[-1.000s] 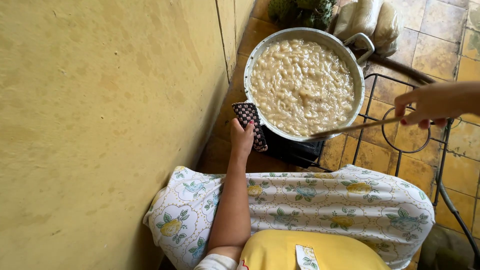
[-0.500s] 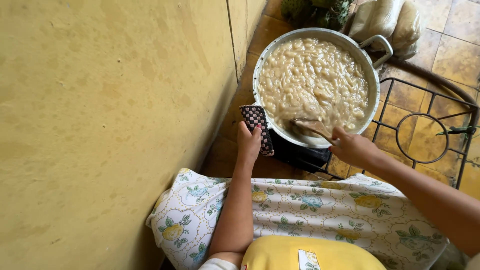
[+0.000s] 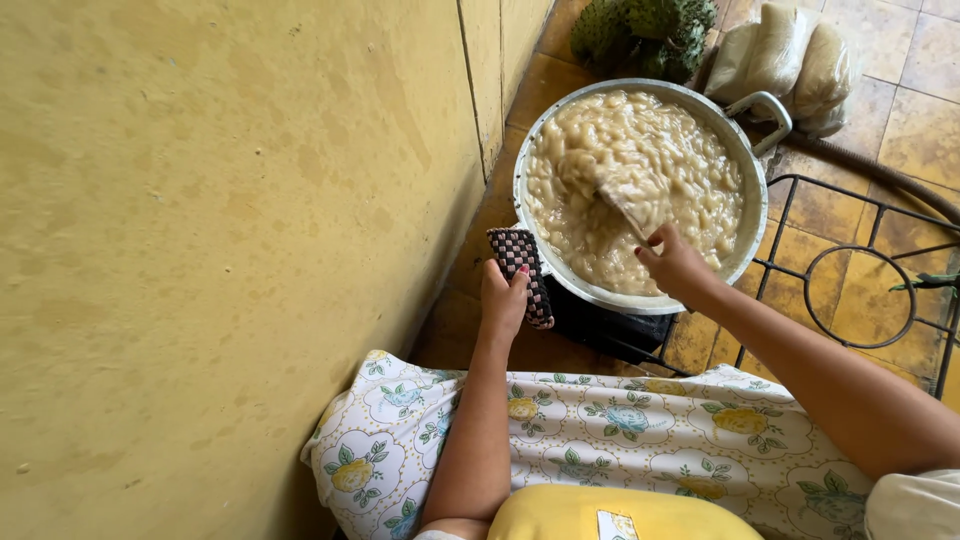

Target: Stirring a thick mixture in a large pot on a floor-level stove using a wooden spatula

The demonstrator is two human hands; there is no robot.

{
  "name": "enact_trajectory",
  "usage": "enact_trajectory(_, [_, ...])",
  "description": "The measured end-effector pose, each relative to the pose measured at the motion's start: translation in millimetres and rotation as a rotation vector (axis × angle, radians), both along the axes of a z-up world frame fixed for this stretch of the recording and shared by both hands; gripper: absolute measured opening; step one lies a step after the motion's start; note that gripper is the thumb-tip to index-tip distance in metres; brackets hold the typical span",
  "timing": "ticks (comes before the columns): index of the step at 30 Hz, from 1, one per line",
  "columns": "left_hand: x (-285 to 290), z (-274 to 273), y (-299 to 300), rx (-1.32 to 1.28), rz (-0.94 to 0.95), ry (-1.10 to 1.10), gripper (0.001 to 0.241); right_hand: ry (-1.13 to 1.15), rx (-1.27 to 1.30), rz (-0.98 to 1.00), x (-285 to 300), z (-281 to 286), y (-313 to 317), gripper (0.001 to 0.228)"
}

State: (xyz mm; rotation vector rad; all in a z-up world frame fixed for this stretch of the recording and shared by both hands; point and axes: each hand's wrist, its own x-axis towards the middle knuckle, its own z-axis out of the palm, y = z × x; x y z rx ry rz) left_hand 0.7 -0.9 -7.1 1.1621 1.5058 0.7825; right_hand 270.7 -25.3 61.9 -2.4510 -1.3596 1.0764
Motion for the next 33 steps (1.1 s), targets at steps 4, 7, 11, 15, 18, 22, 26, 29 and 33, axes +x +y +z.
enact_trajectory(4, [0.6,-1.3,2.0,-0.004,0.001,-0.001,0.041,0.351,0.194,-0.276,26.7,-3.8,-1.4,0.038])
enact_trajectory(7, [0.4,2.5,1.0,-0.014,0.008,-0.02,0.039,0.46,0.208,-0.336,43.7,23.4,-10.8,0.038])
enact_trajectory(11, [2.0,5.1,-1.8,-0.019,0.011,-0.039,0.037,0.432,0.248,-0.346,41.0,77.6,-28.8,0.033])
enact_trajectory(15, [-3.2,18.6,2.7,0.042,-0.009,-0.115,0.02,0.294,0.044,-0.354,41.0,127.0,-18.0,0.022])
enact_trajectory(18, [-4.1,20.2,1.3,0.021,-0.016,-0.096,0.024,0.041,-0.165,-0.056,75.9,125.3,-16.2,0.027])
enact_trajectory(22, [-2.8,15.0,2.8,0.036,0.003,-0.118,0.022,-0.616,-0.422,0.372,87.8,195.4,-19.6,0.037])
enact_trajectory(26, [-3.1,-2.4,4.4,0.094,0.005,-0.062,0.023,-1.158,-0.656,0.528,116.7,216.4,-26.5,0.031])
enact_trajectory(29, [-3.3,-1.1,2.9,0.092,0.002,-0.073,0.023,-1.221,-0.692,0.518,121.7,212.4,-34.6,0.026])
enact_trajectory(33, [-3.0,10.4,0.7,0.046,0.001,-0.086,0.023,-1.241,-0.626,0.602,119.6,185.4,-44.3,0.025])
